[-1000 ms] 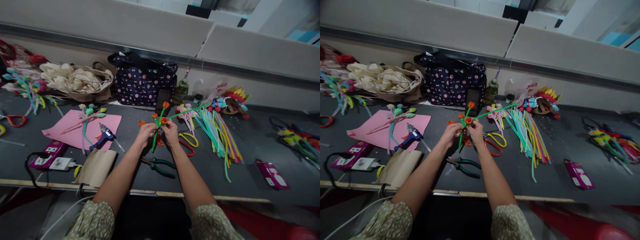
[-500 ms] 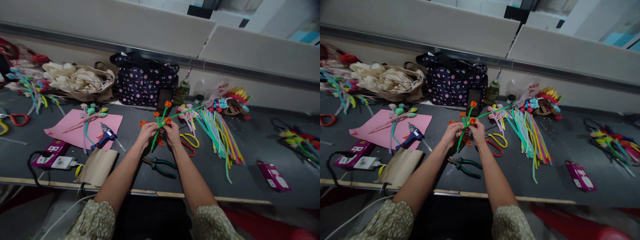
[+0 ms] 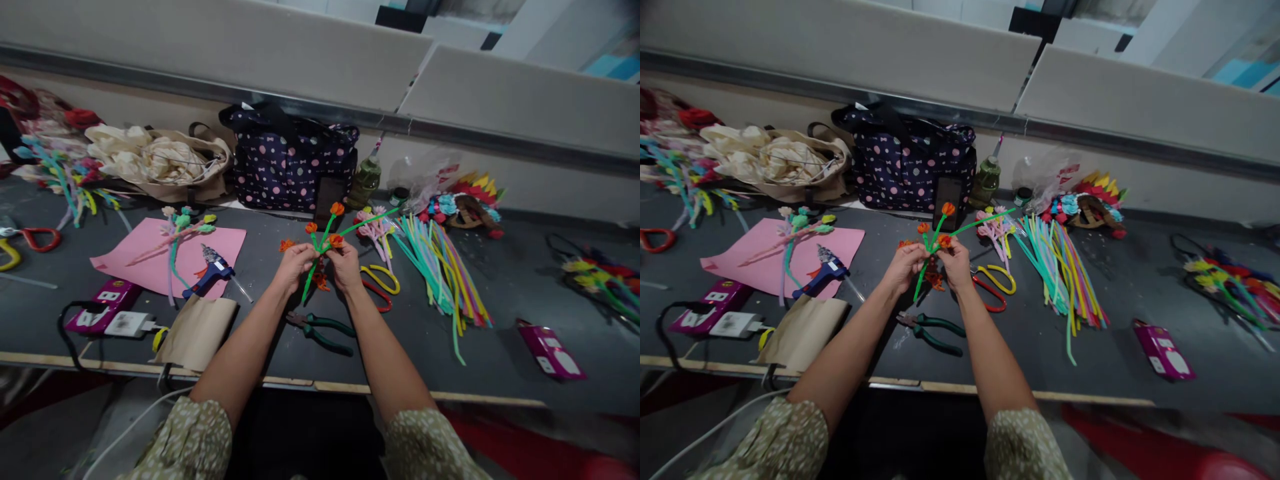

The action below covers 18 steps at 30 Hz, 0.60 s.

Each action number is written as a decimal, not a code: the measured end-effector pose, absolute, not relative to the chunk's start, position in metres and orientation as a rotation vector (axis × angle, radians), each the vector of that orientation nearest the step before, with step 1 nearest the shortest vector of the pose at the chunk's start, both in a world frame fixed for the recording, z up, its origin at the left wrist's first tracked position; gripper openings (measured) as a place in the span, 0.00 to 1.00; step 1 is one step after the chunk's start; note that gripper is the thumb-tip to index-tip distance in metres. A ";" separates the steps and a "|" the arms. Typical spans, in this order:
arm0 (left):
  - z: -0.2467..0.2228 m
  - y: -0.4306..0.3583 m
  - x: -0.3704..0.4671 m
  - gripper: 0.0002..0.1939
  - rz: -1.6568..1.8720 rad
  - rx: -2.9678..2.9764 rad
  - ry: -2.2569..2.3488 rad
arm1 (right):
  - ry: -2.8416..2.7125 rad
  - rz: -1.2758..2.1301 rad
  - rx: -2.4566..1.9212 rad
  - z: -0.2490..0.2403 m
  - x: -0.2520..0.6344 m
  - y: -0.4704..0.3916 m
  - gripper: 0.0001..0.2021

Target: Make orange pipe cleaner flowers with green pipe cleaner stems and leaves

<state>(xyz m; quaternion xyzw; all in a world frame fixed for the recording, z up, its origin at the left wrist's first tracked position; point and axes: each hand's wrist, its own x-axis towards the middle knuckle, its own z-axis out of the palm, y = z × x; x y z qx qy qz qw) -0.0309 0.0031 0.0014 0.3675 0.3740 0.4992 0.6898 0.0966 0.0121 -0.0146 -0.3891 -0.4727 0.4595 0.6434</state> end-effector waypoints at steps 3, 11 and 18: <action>0.001 0.004 -0.031 0.05 1.108 0.812 0.835 | -1.066 1.057 -0.886 -0.015 0.097 0.013 0.05; 0.005 0.002 -0.030 0.03 1.112 0.868 0.880 | -1.077 1.029 -0.879 -0.017 0.097 0.013 0.05; 0.005 0.000 -0.028 0.04 1.153 0.902 0.902 | -1.043 1.060 -0.867 -0.015 0.096 0.012 0.06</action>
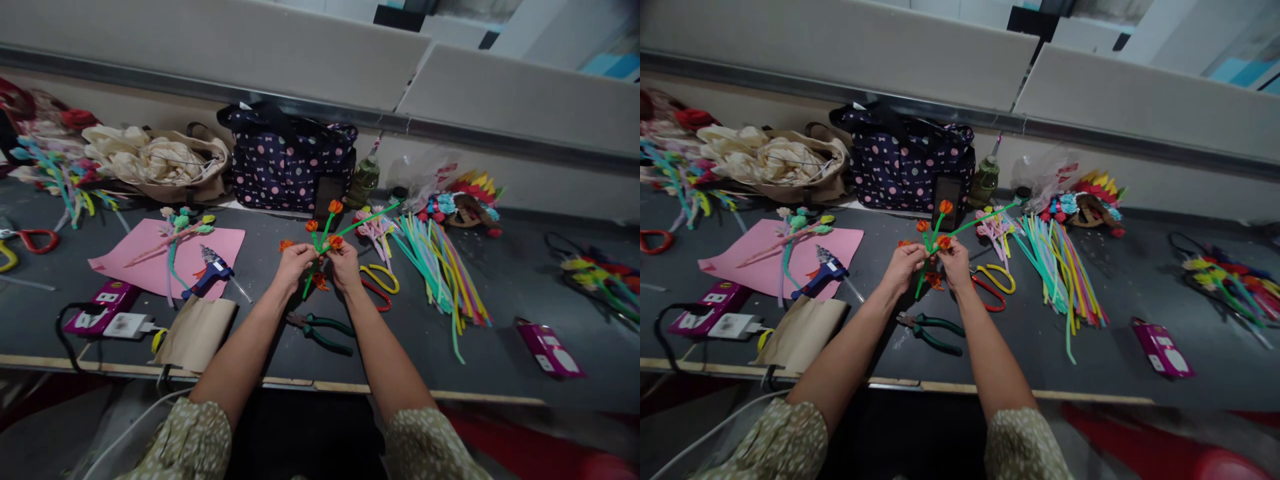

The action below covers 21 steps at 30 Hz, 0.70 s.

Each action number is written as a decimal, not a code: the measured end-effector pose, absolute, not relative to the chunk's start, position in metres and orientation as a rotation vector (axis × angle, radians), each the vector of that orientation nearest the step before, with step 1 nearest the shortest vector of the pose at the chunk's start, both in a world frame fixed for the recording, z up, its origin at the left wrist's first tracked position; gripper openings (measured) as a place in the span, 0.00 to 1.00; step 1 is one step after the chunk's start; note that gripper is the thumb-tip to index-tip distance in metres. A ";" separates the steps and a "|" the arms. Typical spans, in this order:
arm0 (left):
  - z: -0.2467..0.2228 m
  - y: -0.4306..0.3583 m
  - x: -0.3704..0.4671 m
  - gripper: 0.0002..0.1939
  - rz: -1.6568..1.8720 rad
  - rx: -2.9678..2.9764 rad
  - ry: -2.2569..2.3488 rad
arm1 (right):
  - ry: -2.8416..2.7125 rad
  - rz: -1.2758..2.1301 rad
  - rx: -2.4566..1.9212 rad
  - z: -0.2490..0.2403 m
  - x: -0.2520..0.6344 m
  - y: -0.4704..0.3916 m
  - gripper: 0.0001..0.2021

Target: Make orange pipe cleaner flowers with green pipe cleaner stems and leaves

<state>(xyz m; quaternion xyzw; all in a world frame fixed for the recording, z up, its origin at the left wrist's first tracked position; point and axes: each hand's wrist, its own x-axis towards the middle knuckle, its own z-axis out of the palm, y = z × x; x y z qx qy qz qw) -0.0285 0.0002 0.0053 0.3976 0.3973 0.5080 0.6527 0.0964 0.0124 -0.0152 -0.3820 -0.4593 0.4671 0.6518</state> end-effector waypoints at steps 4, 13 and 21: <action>0.003 0.001 -0.030 0.06 1.156 0.829 0.849 | -0.985 1.087 -0.883 -0.013 0.096 0.012 0.07; 0.004 0.001 -0.030 0.06 1.146 0.773 0.803 | -0.999 1.082 -0.921 -0.012 0.096 0.012 0.08; 0.005 0.002 -0.030 0.05 1.148 0.815 0.818 | -1.010 1.101 -0.850 -0.014 0.096 0.012 0.07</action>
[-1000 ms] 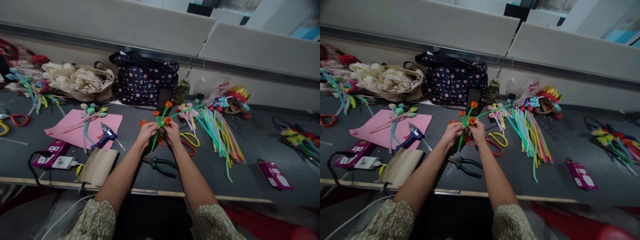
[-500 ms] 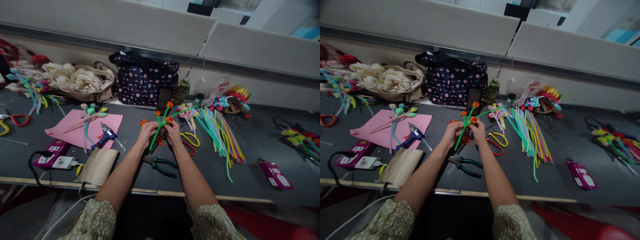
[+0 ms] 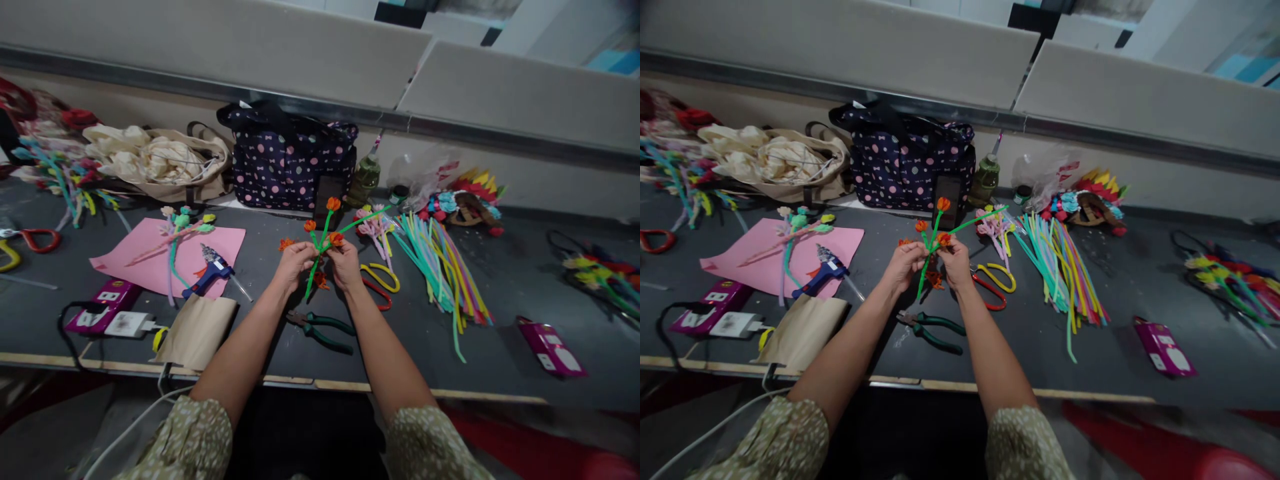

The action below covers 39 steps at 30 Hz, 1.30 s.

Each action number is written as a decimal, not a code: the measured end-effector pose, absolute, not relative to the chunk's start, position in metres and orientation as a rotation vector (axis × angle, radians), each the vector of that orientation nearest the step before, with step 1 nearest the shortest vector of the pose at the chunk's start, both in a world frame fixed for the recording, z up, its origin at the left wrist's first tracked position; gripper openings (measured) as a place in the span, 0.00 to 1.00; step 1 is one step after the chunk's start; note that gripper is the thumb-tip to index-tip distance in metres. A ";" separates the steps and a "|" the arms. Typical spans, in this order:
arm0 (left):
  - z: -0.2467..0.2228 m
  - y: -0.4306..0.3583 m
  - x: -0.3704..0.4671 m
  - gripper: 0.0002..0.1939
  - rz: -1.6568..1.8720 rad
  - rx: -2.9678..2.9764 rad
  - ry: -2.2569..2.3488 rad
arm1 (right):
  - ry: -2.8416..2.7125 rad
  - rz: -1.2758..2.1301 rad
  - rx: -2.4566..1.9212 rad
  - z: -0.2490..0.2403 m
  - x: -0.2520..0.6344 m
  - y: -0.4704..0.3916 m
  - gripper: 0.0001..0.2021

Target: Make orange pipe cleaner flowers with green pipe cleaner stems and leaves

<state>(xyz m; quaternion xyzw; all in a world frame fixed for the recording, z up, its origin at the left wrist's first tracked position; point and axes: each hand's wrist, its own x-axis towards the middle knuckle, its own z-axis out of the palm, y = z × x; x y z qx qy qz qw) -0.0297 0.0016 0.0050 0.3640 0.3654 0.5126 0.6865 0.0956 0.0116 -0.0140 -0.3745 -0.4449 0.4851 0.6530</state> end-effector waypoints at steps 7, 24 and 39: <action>0.008 0.001 -0.029 0.06 1.153 0.822 0.866 | -1.010 1.098 -0.888 -0.012 0.094 0.011 0.08; 0.012 -0.001 -0.031 0.08 1.175 0.940 0.914 | -0.957 1.144 -0.864 -0.011 0.095 0.011 0.07; 0.009 0.000 -0.033 0.08 1.194 1.029 0.871 | -0.962 1.184 -0.858 -0.007 0.094 0.009 0.06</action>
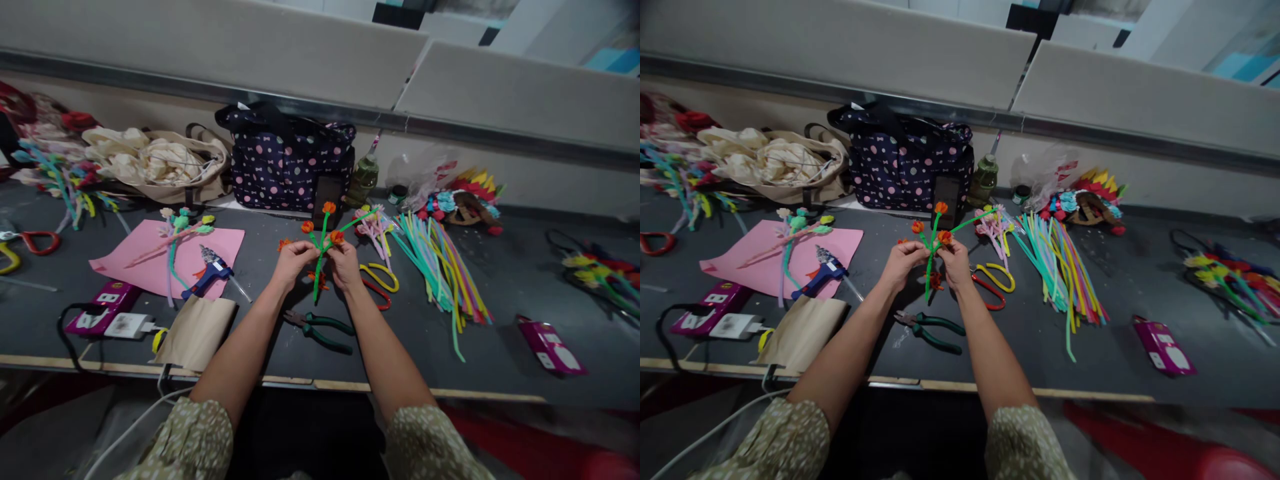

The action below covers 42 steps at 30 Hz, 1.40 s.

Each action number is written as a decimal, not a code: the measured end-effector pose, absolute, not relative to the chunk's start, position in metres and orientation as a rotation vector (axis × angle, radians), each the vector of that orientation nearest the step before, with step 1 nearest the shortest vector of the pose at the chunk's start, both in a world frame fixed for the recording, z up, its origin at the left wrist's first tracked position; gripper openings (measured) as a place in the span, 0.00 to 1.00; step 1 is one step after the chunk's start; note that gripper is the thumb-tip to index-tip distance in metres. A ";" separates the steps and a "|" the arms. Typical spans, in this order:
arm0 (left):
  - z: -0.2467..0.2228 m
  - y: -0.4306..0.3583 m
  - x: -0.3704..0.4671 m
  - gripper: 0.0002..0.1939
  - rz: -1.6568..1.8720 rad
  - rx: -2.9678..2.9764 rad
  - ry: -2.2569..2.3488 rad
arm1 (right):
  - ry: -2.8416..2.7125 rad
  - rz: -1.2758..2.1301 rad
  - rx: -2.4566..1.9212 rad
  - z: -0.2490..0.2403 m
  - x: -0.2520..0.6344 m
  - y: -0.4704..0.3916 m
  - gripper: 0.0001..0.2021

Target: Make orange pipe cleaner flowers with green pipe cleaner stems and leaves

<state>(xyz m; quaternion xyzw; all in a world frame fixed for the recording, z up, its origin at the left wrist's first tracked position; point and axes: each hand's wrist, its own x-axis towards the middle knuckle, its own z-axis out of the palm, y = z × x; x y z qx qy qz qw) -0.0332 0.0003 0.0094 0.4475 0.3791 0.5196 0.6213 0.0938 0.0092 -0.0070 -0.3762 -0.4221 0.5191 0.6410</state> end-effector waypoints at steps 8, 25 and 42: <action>0.008 0.002 -0.033 0.09 1.228 1.100 0.878 | -0.973 1.173 -0.838 -0.007 0.092 0.008 0.06; 0.004 0.001 -0.028 0.09 1.346 1.138 0.967 | -0.961 1.173 -0.806 -0.011 0.089 0.009 0.07; 0.014 -0.005 -0.028 0.08 1.376 1.320 1.043 | -0.913 1.194 -0.811 -0.009 0.090 0.007 0.08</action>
